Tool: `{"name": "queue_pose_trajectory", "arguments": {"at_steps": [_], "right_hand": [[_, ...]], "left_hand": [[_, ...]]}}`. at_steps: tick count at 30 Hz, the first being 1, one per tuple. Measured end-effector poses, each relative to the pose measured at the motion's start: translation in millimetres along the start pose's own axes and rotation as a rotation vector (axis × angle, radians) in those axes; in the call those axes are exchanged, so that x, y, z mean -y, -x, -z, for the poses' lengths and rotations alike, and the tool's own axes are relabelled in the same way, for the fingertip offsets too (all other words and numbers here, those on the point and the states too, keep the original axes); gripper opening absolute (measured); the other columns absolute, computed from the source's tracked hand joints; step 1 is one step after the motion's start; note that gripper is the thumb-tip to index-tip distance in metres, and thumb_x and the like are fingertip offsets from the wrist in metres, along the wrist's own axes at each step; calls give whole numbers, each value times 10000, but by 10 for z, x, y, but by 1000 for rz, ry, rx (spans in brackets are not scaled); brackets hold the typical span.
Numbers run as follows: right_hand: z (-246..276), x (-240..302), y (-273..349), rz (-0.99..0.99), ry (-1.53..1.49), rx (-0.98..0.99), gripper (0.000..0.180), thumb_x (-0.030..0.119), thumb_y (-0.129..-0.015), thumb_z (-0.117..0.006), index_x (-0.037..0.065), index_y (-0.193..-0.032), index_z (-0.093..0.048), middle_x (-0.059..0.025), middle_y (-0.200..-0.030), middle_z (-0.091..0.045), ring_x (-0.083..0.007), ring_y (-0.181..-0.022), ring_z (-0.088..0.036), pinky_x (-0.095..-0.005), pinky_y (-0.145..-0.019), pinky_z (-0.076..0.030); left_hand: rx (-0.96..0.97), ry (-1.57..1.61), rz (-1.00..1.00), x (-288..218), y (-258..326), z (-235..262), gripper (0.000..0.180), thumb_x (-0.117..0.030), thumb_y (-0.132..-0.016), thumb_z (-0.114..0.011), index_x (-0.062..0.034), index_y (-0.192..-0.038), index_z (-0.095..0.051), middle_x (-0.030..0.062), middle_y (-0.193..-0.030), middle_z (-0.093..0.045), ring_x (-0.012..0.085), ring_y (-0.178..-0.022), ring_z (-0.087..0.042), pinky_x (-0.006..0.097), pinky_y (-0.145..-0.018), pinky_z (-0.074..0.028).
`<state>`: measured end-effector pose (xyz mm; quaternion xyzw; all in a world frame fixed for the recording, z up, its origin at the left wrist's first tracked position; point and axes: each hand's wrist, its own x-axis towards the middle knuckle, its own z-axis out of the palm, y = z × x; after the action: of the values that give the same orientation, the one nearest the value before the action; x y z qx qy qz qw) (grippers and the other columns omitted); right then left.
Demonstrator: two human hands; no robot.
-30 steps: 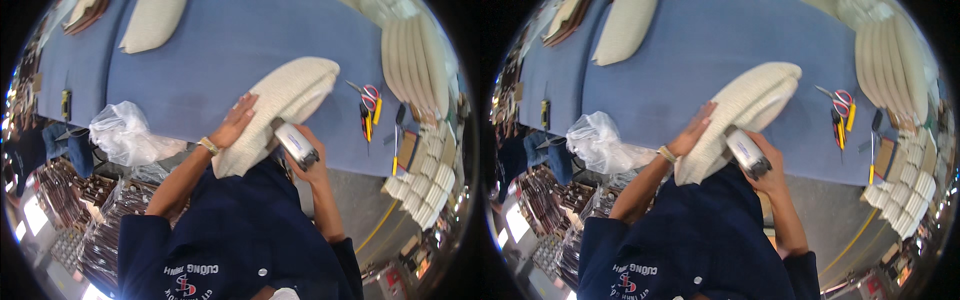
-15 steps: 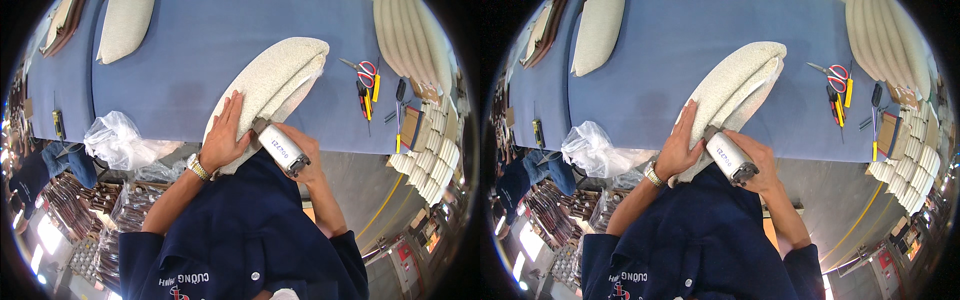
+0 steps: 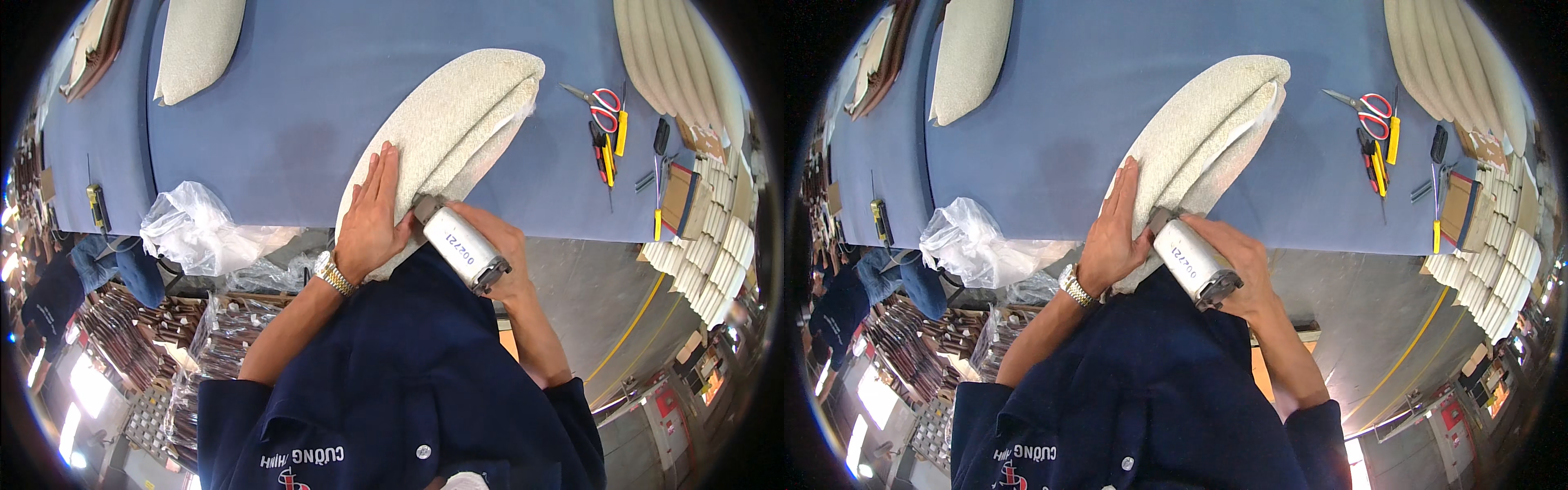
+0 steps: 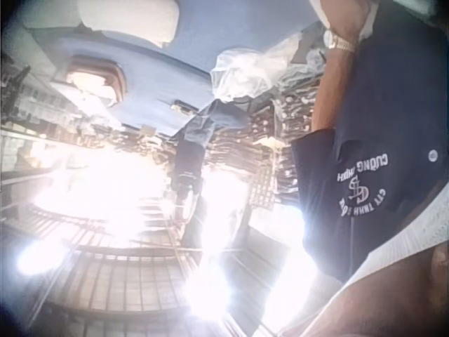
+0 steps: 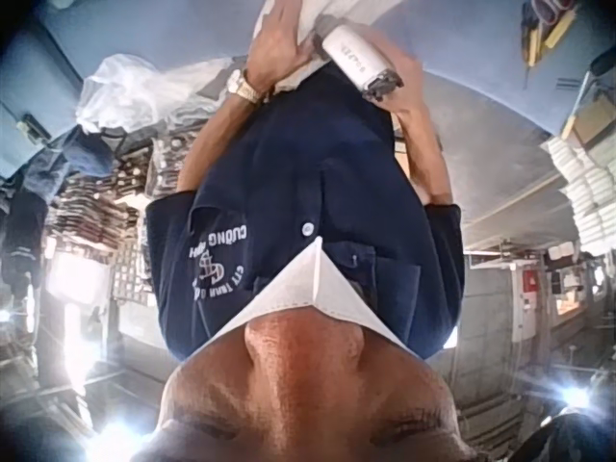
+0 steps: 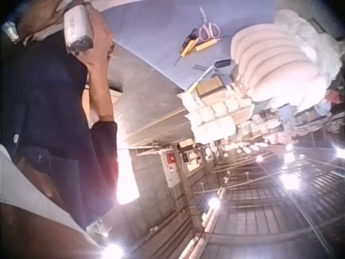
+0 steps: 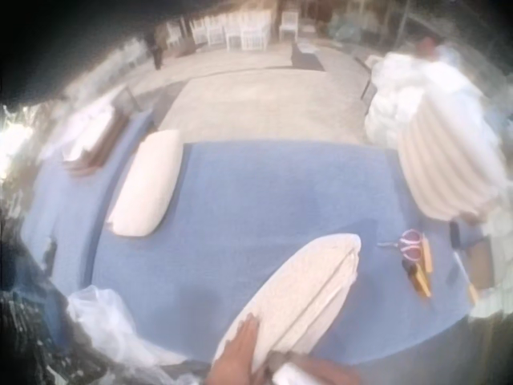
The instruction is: The person staples fabric onto cushion foam using a pneumatic staple gun, trims excess fabric with a utility knife, and folds the edges to secure the cover. The process is repeated on multiple cushion pieces at a workbench.
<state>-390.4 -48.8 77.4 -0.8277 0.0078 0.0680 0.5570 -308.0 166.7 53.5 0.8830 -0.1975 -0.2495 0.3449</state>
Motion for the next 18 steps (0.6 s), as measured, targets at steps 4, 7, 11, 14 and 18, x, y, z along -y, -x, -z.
{"name": "queue_pose_trajectory", "arguments": {"at_steps": [4, 7, 11, 14, 18], "right_hand": [[-17, 108, -35, -16, -7, 15, 680, 229, -730, -828, 14, -1347, -641, -207, -1239, -715, -357, -1082, -727, -398, -927, -565], [-100, 142, -45, -85, -13, -5, 684, 230, -730, -828, 16, -1352, -639, -208, -1231, -716, -363, -1086, -725, -394, -931, -563], [-133, 138, 13, -106, -38, -16, 693, 226, -727, -831, 10, -1356, -635, -212, -1241, -711, -370, -1090, -722, -395, -930, -562], [-110, 104, 84, -10, 39, 0, 711, 252, -727, -833, 2, -1360, -630, -221, -1254, -703, -375, -1098, -717, -403, -929, -561], [-66, 187, 46, -48, -26, 87, 713, 302, -753, -826, -4, -1365, -625, -232, -1254, -697, -377, -1103, -713, -407, -923, -556]], "left_hand": [[-10, -6, -6, 8, 18, -21, 1008, -76, -820, -729, -20, -1643, -149, 235, -1690, -232, 425, -1563, -226, 647, -1144, -381], [-34, -7, 8, -2, -37, -18, 1016, -67, -811, -734, -22, -1642, -151, 228, -1688, -245, 424, -1557, -244, 647, -1145, -382], [5, 16, 32, -46, -12, 49, 1023, -58, -801, -747, -19, -1638, -159, 224, -1685, -257, 424, -1552, -257, 646, -1147, -381], [-24, -3, -16, 1, 3, 18, 1025, -69, -802, -760, -18, -1636, -166, 231, -1681, -262, 428, -1550, -260, 650, -1146, -379], [-34, 28, -20, 35, 9, -8, 1039, -102, -799, -784, -18, -1634, -173, 240, -1679, -262, 432, -1547, -265, 654, -1146, -374]]}}
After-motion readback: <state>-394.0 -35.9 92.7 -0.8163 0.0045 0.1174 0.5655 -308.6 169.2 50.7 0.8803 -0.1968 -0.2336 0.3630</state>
